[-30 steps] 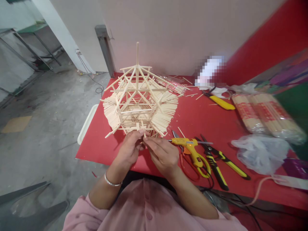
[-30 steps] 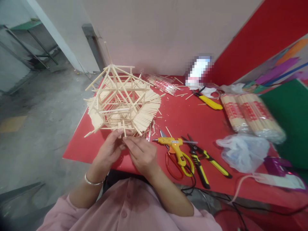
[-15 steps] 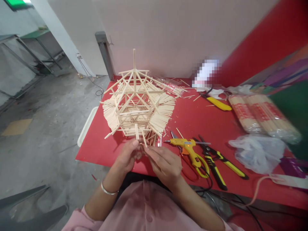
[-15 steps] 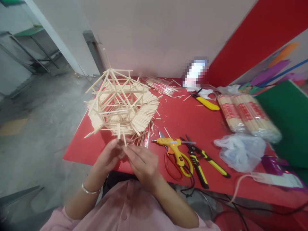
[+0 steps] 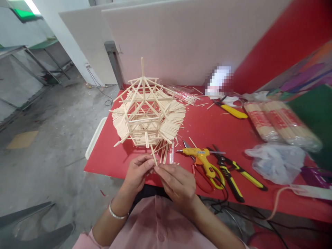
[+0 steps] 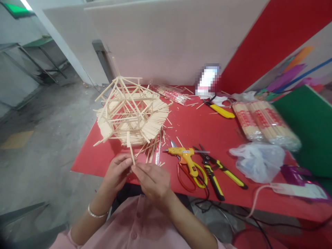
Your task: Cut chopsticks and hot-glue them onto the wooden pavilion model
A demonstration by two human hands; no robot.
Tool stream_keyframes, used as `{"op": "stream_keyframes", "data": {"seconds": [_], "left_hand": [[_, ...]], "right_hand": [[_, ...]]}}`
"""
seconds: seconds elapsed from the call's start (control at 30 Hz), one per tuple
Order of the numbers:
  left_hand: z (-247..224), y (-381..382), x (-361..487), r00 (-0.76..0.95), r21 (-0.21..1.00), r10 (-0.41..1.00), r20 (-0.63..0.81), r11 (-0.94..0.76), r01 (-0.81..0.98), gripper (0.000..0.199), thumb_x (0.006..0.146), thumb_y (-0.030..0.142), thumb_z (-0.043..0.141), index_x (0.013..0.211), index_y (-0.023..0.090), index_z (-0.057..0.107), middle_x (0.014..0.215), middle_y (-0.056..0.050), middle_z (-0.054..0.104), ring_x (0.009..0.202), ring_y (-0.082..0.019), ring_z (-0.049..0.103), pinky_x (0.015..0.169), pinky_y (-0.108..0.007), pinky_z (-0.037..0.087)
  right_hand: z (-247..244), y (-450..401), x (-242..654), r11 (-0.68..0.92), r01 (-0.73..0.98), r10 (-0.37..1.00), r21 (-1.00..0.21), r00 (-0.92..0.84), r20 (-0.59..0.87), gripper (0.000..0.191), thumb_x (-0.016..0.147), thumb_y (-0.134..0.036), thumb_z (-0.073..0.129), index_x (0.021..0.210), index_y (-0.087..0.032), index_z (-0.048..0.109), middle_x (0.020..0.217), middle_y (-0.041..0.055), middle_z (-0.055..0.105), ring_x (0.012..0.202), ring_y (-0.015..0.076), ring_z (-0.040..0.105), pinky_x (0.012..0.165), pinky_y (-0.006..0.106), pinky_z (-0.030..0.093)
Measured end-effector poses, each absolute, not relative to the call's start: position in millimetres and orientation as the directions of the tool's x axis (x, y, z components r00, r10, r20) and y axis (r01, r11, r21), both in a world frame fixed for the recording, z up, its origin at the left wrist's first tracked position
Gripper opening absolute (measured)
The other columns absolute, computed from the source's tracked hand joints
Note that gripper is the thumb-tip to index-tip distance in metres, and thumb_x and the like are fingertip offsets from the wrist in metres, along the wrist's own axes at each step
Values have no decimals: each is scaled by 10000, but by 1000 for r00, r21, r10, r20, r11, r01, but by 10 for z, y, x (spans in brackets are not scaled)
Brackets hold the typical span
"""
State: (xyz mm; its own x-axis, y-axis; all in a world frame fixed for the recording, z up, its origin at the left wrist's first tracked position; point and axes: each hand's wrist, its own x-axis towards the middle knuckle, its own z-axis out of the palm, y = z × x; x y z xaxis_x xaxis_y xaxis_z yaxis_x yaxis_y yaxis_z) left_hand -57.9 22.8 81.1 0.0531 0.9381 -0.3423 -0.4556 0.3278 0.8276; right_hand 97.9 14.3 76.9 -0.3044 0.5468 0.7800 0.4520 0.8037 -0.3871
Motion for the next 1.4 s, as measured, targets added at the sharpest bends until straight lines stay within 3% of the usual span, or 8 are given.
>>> {"op": "stream_keyframes", "data": {"seconds": [0.33,0.47,0.57,0.67,0.8,1.0,1.2,1.4], "left_hand": [[652,242,-521,170,864,893,-417,447,-232,401,667,514,786,635,137,654,480,21,522,423,-62,406,448,-200,287],[492,247,-467,52,973,984,-172,161,167,343,778,486,690,693,154,699,626,-36,616,564,-129,529,561,-249,397],[419,250,-436,-14,776,996,89,-61,628,238,829,399,645,901,193,741,954,-85,683,825,-197,613,694,-287,441],[370,268,-449,-10,458,992,126,-49,888,318,874,396,592,1106,206,699,1199,-116,637,1040,-255,603,761,-317,458],[332,302,-507,-24,272,996,84,0,962,326,902,359,551,1154,186,666,1185,-120,640,1039,-252,608,753,-315,460],[369,379,-517,-29,186,999,-45,37,982,242,921,265,475,941,191,704,972,-93,675,858,-217,629,616,-300,383],[412,460,-480,-33,202,991,-128,59,978,214,870,267,501,885,177,695,936,-100,692,804,-221,637,606,-292,348],[456,439,-436,-22,332,990,-139,67,941,184,829,267,528,804,186,693,832,-75,702,762,-204,634,608,-273,338]], "right_hand": [[599,17,1144,752,541,596,-377,-312,740,353,821,-14,631,1142,-156,670,929,89,757,871,161,710,806,275,576],[489,114,1476,599,752,677,-275,-293,675,211,862,-125,638,1046,-184,721,900,59,768,800,164,707,766,269,544],[528,396,1722,437,876,793,-203,-269,547,183,912,-234,579,980,-208,746,932,50,772,839,184,704,717,276,496],[652,845,1887,216,969,960,-119,-188,208,269,935,-312,502,962,-229,757,940,66,767,830,208,686,610,280,410],[751,1443,2011,111,991,991,-70,-105,81,287,916,-308,488,972,-228,758,961,86,761,864,238,678,587,275,352],[787,1353,2104,122,983,986,-139,-104,130,456,916,-404,516,1346,-264,578,1097,79,744,936,255,688,637,294,427],[710,325,2359,149,950,960,-273,-73,269,401,954,-474,453,1088,-214,727,1042,75,758,915,232,709,725,309,498],[405,-245,2684,-81,960,962,-268,146,232,396,948,-479,454,1027,-219,742,973,67,765,833,239,712,634,315,491]]}}
